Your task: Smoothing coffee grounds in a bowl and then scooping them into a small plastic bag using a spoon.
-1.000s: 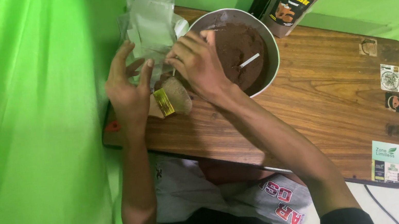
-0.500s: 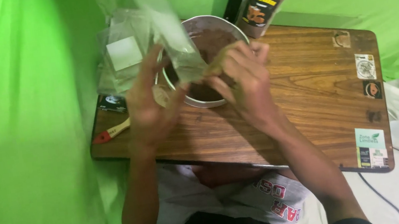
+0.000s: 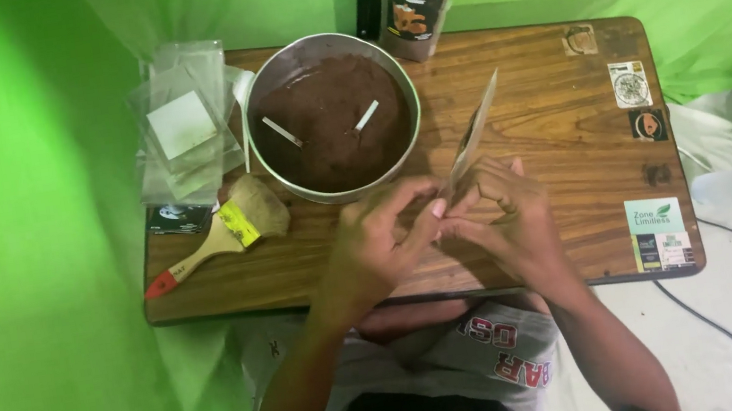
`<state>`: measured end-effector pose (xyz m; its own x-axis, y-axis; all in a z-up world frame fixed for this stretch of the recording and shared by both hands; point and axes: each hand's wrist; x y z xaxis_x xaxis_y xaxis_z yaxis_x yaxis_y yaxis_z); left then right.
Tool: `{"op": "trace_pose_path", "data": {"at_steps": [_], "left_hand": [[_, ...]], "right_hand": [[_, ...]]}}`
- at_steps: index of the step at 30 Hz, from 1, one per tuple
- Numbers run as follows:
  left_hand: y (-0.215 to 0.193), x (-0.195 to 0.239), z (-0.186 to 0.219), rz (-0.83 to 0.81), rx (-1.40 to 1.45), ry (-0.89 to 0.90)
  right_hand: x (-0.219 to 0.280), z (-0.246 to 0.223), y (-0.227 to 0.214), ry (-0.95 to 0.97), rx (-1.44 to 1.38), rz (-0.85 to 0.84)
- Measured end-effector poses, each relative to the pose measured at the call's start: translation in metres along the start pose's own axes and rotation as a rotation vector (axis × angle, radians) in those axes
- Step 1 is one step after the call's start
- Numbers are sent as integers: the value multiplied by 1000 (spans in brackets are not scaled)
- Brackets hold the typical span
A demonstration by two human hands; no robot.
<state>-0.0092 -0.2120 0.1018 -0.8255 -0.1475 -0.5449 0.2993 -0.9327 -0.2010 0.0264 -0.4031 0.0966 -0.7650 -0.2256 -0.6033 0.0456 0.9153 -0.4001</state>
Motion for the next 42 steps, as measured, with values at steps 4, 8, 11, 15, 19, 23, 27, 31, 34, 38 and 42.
{"op": "trace_pose_path", "data": {"at_steps": [4, 8, 11, 15, 19, 23, 27, 31, 34, 38, 42], "left_hand": [[6, 0, 8, -49, 28, -52], [19, 10, -13, -46, -94, -4], [26, 11, -23, -20, -193, 85], [35, 1, -20, 2, -241, 271], [39, -8, -12, 27, -227, 313], [40, -17, 8, 8, -146, 270], [38, -20, 18, -104, -86, 144], [38, -22, 6, -124, -117, 180], [42, -16, -8, -134, -179, 239], [40, -19, -2, -178, -190, 173], [26, -23, 5, -346, -48, -86]], "right_hand": [[23, 11, 2, 184, 51, 34], [33, 18, -4, 400, -5, 5], [33, 23, -15, 350, 13, -51], [33, 25, -20, 244, 104, -118], [24, 11, -26, 186, 163, -109], [11, -11, -34, 167, 226, -126], [8, -15, -43, 229, 156, -135], [11, -7, -47, 227, 162, -175], [10, -10, -46, 246, 159, -171], [6, -19, -45, 294, 180, -212], [-3, -30, -46, 309, 144, -235]]}}
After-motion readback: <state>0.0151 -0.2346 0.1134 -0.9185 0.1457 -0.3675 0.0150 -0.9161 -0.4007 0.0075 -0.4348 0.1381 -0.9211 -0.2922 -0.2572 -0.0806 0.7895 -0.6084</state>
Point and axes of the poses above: each hand's wrist, its own x-axis away from the middle knuckle, its own y-axis out of the palm, z = x × y, and after that the axes turned 12 degrees about z, right-handed
